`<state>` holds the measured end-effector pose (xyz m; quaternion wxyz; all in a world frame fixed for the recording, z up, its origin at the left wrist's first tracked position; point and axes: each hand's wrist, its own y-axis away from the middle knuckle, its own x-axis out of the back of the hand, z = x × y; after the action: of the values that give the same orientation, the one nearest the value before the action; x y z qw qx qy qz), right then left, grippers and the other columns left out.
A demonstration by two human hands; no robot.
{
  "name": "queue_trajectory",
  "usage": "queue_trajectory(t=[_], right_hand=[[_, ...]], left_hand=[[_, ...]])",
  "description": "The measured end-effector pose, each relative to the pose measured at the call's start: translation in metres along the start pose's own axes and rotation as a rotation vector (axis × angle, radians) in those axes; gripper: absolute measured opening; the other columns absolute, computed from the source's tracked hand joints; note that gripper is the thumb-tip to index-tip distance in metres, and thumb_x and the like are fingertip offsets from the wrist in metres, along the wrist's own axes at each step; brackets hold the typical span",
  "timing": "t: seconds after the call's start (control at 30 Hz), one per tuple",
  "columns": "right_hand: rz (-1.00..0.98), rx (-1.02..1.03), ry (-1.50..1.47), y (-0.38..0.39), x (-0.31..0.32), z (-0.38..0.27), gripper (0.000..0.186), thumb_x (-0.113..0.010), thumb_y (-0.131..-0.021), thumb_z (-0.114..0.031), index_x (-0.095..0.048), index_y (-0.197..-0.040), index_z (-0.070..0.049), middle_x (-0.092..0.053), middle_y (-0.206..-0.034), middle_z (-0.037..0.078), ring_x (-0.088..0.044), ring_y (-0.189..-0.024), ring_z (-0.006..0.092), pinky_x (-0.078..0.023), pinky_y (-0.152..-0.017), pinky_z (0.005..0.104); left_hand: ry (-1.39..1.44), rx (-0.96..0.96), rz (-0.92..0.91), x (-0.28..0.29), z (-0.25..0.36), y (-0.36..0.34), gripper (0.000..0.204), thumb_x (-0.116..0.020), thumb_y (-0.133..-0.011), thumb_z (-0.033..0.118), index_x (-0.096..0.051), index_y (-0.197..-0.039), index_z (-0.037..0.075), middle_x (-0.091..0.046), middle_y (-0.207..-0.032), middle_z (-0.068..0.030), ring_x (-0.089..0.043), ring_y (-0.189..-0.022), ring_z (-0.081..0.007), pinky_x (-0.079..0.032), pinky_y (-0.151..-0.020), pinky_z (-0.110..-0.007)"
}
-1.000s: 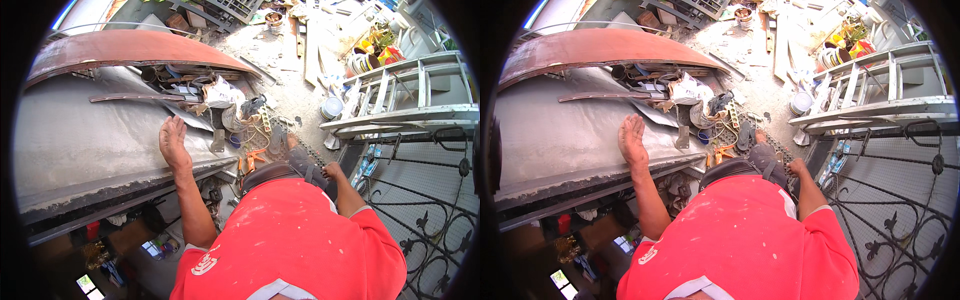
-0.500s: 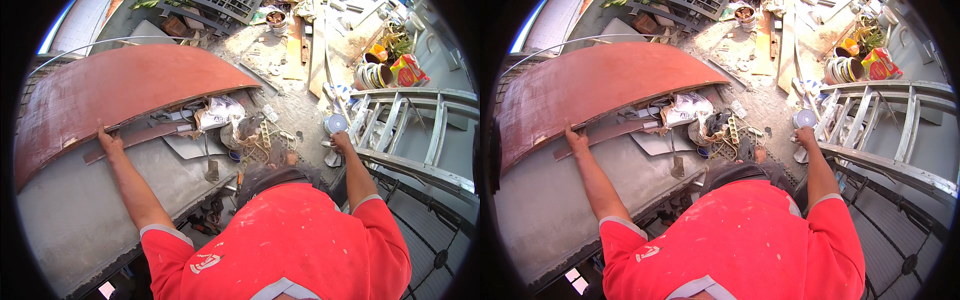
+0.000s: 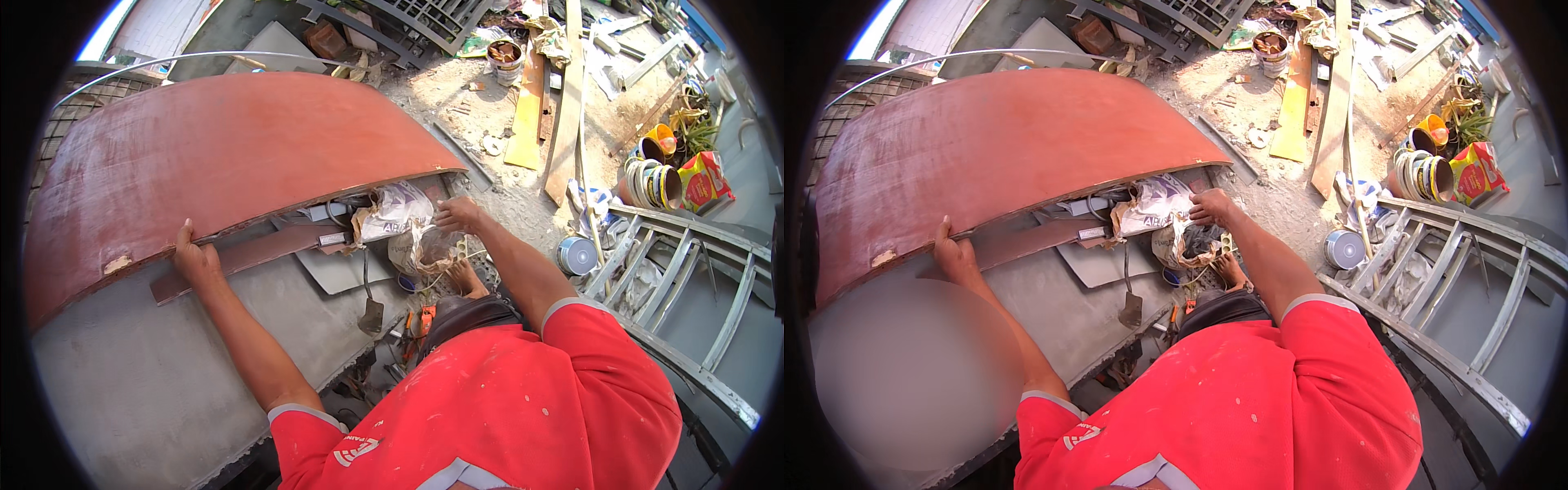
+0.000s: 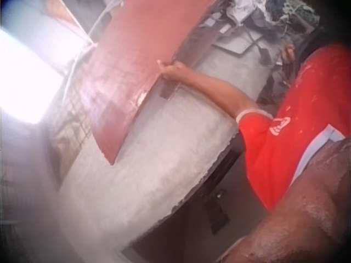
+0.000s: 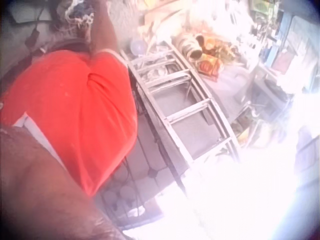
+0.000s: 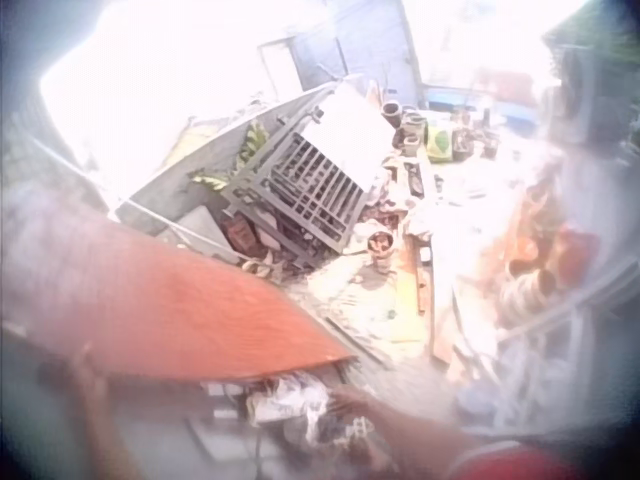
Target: The person moves a large red board outdoors, plugs in an angle grinder, and cuts the board into two pieces. They then lift and separate the cut pieces.
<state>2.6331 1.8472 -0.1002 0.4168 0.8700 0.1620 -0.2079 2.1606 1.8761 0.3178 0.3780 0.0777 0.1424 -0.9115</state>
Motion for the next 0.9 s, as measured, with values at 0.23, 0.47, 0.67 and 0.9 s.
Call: queue_trajectory(t=[0.23,0.47,0.67,0.9], right_hand=[[0.241,-0.041,-0.57,-0.115,-0.07,-0.06,0.085,-0.054,-0.109,-0.046,-0.015,-0.168,0.001,-0.029,-0.164,0.04,-0.045,-0.144,0.0586,-0.053,-0.107,0.0658],[0.33,-0.01,-1.034,-0.17,-0.058,-0.074,0.07,-0.05,-0.11,-0.044,-0.026,-0.162,-0.005,-0.03,-0.163,0.038,-0.042,-0.143,0.0621,-0.039,-0.116,0.0738],[0.133,0.159,-1.387,-0.224,0.0,-0.101,0.046,-0.055,-0.112,-0.03,-0.051,-0.145,0.001,-0.058,-0.15,0.024,-0.059,-0.136,0.0419,-0.048,-0.117,0.0605],[0.234,0.271,-1.438,-0.194,0.065,-0.131,0.039,-0.065,-0.107,-0.014,-0.054,-0.142,0.001,-0.065,-0.138,0.02,-0.066,-0.124,0.0395,-0.056,-0.107,0.0629]], left_hand=[[-0.053,-0.101,-0.126,-0.052,0.02,0.027,0.043,-0.068,-0.089,-0.014,-0.06,-0.13,-0.004,-0.065,-0.123,-0.012,-0.066,-0.109,-0.0227,-0.057,-0.097,-0.038],[-0.087,-0.069,0.009,-0.129,0.036,0.058,0.039,-0.069,-0.088,-0.013,-0.06,-0.127,-0.01,-0.064,-0.121,-0.0132,-0.066,-0.108,-0.0215,-0.057,-0.098,-0.038],[-0.187,-0.171,0.047,-0.212,0.042,0.128,0.042,-0.067,-0.087,-0.014,-0.06,-0.128,-0.01,-0.064,-0.122,-0.013,-0.065,-0.111,-0.0217,-0.055,-0.102,-0.038],[-0.249,-0.233,0.081,-0.336,0.058,0.18,0.042,-0.071,-0.086,-0.012,-0.06,-0.127,-0.008,-0.065,-0.114,-0.0108,-0.065,-0.104,-0.0212,-0.055,-0.099,-0.037]])
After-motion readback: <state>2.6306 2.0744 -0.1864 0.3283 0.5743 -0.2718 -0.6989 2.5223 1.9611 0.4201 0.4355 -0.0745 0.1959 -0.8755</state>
